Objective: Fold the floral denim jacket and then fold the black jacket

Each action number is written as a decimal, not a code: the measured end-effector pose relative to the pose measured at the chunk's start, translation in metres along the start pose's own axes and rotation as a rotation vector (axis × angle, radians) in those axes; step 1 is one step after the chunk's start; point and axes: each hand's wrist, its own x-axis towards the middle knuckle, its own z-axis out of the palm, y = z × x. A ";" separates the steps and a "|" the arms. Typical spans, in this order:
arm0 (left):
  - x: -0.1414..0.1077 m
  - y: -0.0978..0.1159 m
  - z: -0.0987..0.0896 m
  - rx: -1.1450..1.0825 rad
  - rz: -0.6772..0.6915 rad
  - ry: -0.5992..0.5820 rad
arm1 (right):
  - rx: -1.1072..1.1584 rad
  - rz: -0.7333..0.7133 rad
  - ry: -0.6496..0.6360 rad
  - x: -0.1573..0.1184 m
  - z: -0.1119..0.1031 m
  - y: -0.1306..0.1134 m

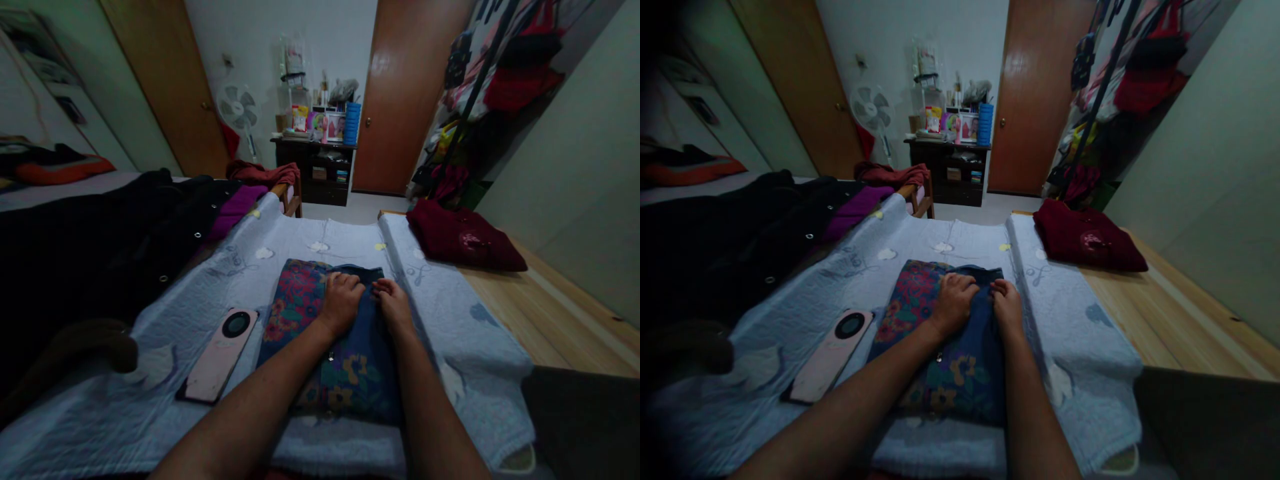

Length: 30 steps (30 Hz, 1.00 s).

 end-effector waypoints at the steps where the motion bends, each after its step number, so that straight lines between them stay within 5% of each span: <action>1: -0.001 -0.003 0.000 0.004 0.004 -0.056 | -0.073 -0.059 -0.013 -0.001 0.001 -0.002; 6: -0.010 -0.024 0.008 0.023 -0.071 -0.273 | -0.620 -0.317 -0.151 -0.004 0.014 -0.010; 12: -0.018 -0.035 0.018 -0.003 -0.209 -0.357 | -1.105 -0.328 -0.249 -0.003 0.026 -0.005; 23: -0.022 -0.032 0.023 -0.024 -0.305 -0.321 | -1.099 -0.192 -0.147 0.008 0.028 0.002; 30: -0.034 -0.034 0.013 -0.046 -0.517 -0.273 | -0.869 -0.199 -0.108 0.020 0.009 0.013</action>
